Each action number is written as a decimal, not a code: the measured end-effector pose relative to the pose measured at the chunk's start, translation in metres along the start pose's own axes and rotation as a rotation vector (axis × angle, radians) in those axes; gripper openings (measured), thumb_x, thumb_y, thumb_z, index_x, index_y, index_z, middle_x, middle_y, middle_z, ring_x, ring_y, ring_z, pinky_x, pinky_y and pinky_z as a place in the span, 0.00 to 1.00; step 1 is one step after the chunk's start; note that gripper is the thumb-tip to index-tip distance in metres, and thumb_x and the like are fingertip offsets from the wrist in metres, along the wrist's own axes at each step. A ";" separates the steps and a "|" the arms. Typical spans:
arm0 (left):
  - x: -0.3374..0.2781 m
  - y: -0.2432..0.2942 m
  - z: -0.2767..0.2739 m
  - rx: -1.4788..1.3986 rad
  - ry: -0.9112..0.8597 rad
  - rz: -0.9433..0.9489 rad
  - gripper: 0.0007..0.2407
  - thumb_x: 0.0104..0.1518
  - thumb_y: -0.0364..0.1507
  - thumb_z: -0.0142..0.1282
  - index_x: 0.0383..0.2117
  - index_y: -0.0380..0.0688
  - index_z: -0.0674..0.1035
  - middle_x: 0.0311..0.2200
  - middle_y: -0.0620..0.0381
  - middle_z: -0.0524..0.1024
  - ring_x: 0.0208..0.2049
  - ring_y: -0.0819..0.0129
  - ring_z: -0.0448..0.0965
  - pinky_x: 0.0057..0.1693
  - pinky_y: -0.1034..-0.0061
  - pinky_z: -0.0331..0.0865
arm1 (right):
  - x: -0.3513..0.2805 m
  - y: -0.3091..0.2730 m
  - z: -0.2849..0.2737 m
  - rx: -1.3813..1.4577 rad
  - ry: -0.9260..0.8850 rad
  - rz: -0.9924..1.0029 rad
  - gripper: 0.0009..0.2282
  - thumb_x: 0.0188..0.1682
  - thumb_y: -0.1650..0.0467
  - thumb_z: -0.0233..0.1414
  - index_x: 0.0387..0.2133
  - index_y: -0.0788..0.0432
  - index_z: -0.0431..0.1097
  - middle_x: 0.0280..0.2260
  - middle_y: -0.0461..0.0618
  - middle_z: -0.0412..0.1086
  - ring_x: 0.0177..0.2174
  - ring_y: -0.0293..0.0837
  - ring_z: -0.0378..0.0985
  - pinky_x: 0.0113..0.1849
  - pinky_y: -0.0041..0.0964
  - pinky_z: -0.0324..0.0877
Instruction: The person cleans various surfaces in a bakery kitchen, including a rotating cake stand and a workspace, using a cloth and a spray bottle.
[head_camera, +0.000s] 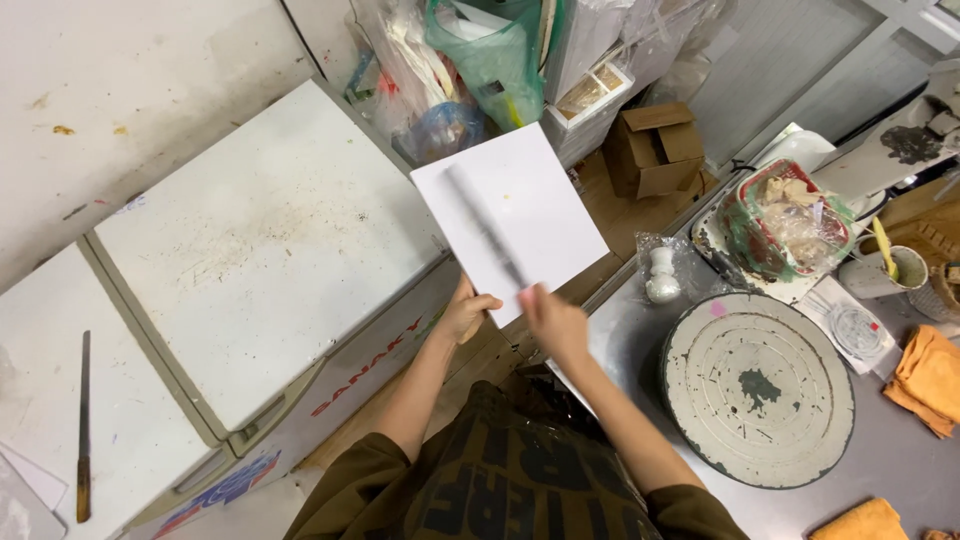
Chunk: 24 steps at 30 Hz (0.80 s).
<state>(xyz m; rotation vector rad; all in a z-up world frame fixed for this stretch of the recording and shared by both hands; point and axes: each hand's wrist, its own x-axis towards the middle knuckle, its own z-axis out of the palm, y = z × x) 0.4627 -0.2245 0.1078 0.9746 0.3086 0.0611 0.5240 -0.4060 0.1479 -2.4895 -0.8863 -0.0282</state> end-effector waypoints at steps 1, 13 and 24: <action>-0.001 0.002 0.001 -0.030 -0.008 -0.006 0.50 0.40 0.16 0.55 0.71 0.59 0.36 0.67 0.39 0.54 0.66 0.45 0.58 0.69 0.51 0.59 | -0.005 -0.007 -0.002 0.061 -0.011 -0.042 0.15 0.57 0.57 0.44 0.33 0.55 0.68 0.19 0.51 0.73 0.15 0.52 0.75 0.19 0.46 0.67; 0.011 -0.007 -0.002 0.033 0.078 0.039 0.46 0.39 0.16 0.50 0.72 0.48 0.45 0.66 0.38 0.57 0.64 0.48 0.61 0.66 0.55 0.62 | -0.025 0.064 -0.065 0.803 0.165 0.477 0.16 0.59 0.60 0.45 0.38 0.62 0.69 0.16 0.45 0.63 0.14 0.35 0.64 0.18 0.32 0.62; 0.005 -0.005 0.048 -0.035 0.012 -0.054 0.27 0.55 0.23 0.49 0.65 0.34 0.62 0.56 0.46 0.70 0.56 0.58 0.71 0.60 0.66 0.67 | -0.211 0.181 -0.113 0.638 0.906 0.724 0.16 0.52 0.70 0.58 0.49 0.64 0.63 0.27 0.48 0.71 0.21 0.33 0.70 0.23 0.29 0.64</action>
